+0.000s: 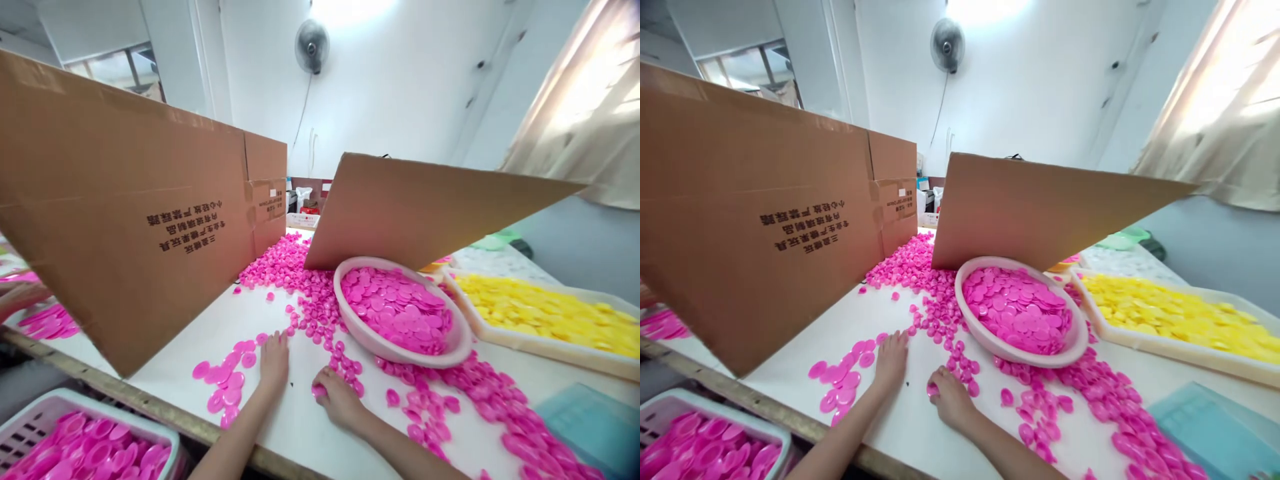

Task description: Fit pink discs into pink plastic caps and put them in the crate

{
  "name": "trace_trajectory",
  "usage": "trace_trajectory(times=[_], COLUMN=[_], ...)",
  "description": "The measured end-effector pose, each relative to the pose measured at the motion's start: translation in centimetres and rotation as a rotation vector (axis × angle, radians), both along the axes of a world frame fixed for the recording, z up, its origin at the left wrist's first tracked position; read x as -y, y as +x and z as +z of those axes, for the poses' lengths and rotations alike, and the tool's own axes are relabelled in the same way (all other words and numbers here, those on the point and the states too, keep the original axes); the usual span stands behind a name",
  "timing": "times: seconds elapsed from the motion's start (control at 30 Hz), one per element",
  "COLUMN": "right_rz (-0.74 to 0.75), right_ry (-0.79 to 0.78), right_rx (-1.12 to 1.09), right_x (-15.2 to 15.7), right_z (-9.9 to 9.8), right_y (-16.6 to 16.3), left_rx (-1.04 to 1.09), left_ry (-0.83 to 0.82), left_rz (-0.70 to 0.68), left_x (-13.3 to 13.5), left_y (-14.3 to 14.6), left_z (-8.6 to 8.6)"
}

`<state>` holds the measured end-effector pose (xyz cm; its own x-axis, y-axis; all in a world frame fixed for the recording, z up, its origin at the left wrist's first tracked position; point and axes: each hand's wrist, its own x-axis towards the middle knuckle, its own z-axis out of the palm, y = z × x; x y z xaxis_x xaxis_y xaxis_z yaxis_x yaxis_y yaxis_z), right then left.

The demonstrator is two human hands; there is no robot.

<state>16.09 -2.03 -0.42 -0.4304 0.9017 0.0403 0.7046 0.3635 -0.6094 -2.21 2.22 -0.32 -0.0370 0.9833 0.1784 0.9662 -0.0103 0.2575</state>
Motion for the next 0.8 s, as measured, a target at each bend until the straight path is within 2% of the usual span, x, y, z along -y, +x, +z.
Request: trace_trajectory(times=[0.1,0.17,0.27,0.33,0.47,0.6,0.7,0.8], right_rz=[-0.117,-0.168,-0.239,-0.252,-0.219,-0.214,-0.233,-0.197], right_ry=[-0.061,-0.154,-0.349,-0.467,-0.66,-0.681,-0.704,-0.75], right_rx=[-0.117,-0.246,-0.47,-0.537,-0.459,-0.366,-0.295,-0.272], right_x=[-1.2,-2.5,-4.0,-4.5,-4.8,-5.1,-5.4,-5.5], right_z=[0.1,0.3,0.5,0.5,0.4,0.7,1.0,1.3], right_y=[0.1,-0.8,-2.8,-3.9,-4.6,-4.7,-4.9,-5.1], left_rx=[0.144,0.271,0.42,0.473,0.477,0.535,0.64,0.595], left_ry=[-0.059,-0.085,-0.064,-0.056,-0.066,-0.051,-0.167,-0.263], left_rz=[-0.172,-0.24,-0.22,-0.193,-0.169,-0.196,-0.206,-0.088], left_x=[3.1,4.7,5.7,5.6,5.5,5.5,4.4,2.4], left_y=[0.3,0.4,0.4,0.4,0.6,0.3,-0.1,0.2], left_z=[-0.4,-0.2,0.0,-0.1,-0.4,-0.2,0.6,1.8])
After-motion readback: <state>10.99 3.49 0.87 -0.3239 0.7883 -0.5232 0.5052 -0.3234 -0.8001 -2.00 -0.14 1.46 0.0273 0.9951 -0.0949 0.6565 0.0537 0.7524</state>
